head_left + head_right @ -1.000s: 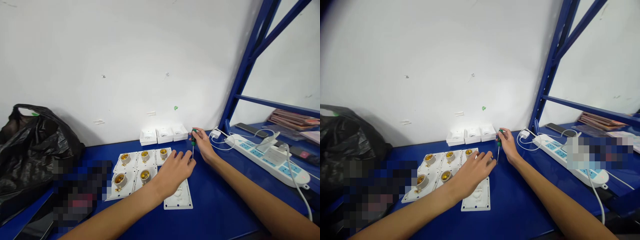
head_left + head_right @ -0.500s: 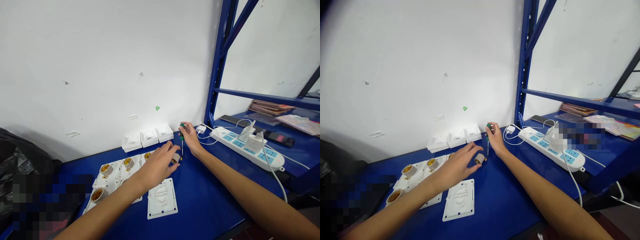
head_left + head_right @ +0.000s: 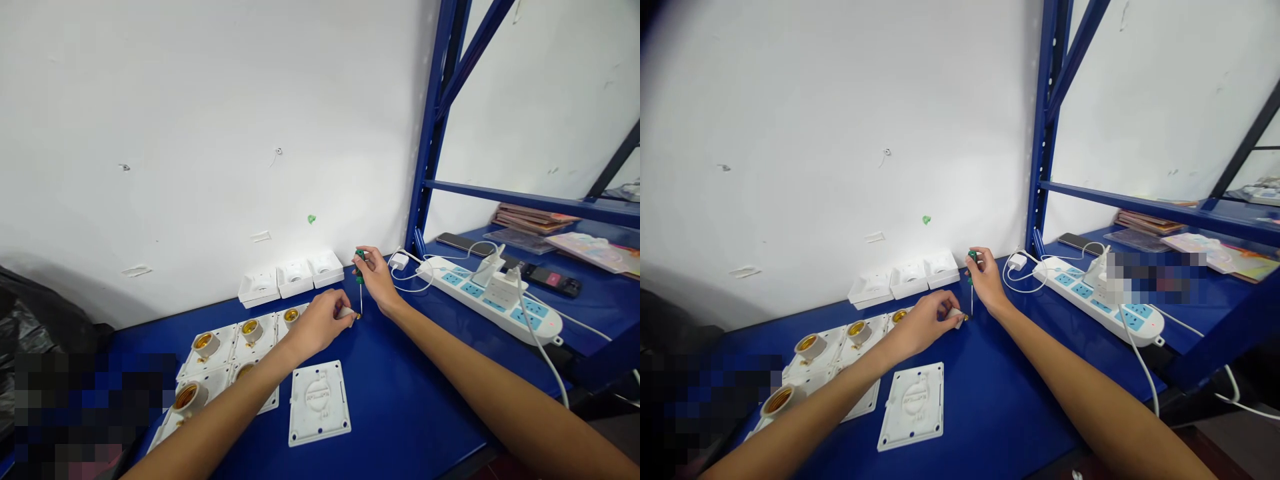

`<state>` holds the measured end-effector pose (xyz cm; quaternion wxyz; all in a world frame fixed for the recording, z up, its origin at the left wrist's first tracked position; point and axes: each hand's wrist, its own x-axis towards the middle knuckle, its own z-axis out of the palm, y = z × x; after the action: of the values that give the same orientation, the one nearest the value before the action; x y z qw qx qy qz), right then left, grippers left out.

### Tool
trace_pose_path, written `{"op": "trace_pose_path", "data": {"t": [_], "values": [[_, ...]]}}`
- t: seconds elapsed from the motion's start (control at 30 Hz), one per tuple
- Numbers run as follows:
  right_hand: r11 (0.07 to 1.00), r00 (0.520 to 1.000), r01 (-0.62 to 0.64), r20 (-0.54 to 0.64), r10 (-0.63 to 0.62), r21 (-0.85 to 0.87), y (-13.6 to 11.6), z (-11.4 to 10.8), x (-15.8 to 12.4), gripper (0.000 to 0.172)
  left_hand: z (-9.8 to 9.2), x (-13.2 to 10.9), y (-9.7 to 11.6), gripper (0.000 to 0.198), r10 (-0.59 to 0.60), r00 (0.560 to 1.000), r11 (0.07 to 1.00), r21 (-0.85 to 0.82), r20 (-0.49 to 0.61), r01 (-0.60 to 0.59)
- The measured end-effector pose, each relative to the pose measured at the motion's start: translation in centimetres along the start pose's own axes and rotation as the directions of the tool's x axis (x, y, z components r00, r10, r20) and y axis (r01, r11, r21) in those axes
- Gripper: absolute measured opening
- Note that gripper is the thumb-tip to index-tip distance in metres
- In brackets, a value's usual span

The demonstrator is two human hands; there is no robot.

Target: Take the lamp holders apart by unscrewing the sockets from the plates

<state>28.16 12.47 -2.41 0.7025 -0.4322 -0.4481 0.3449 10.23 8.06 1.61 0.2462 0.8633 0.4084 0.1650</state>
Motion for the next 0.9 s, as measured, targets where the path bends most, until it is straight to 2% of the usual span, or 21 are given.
{"op": "trace_pose_path", "data": {"t": [0.07,0.2,0.27,0.47,0.53,0.7,0.9], "values": [[1.000,1.000,0.002,-0.003,-0.001,0.004,-0.2,0.0,-0.1,0.036,0.5,-0.7,-0.2,0.011,0.010,0.998,0.997,-0.073,-0.057,-0.014],[1.000,1.000,-0.003,-0.004,0.003,0.006,-0.5,0.2,-0.4,0.040,1.3,-1.8,-0.7,0.044,0.006,0.994,0.990,-0.143,-0.112,-0.022],[1.000,1.000,-0.002,-0.008,0.002,0.005,-0.6,0.3,-0.5,0.042,1.5,-2.0,-0.8,0.053,0.007,0.994,0.989,-0.147,-0.109,-0.023],[1.000,1.000,0.006,-0.017,-0.006,-0.002,-0.8,0.2,-0.6,0.043,1.0,-1.5,-0.3,0.031,0.009,0.993,0.988,-0.151,-0.115,-0.027],[1.000,1.000,0.006,-0.016,-0.006,-0.004,-0.8,0.2,-0.5,0.043,0.7,-1.5,-0.2,0.036,0.006,0.993,0.988,-0.151,-0.114,-0.023],[1.000,1.000,0.000,-0.016,0.000,-0.002,-0.7,0.2,-0.5,0.045,0.7,-2.0,-0.6,0.050,-0.004,1.000,0.992,-0.128,-0.020,0.001],[1.000,1.000,-0.004,-0.005,0.004,-0.004,-0.8,0.2,-0.6,0.043,0.5,-1.9,-0.8,0.024,-0.009,1.000,0.993,-0.116,-0.004,0.008]]}}
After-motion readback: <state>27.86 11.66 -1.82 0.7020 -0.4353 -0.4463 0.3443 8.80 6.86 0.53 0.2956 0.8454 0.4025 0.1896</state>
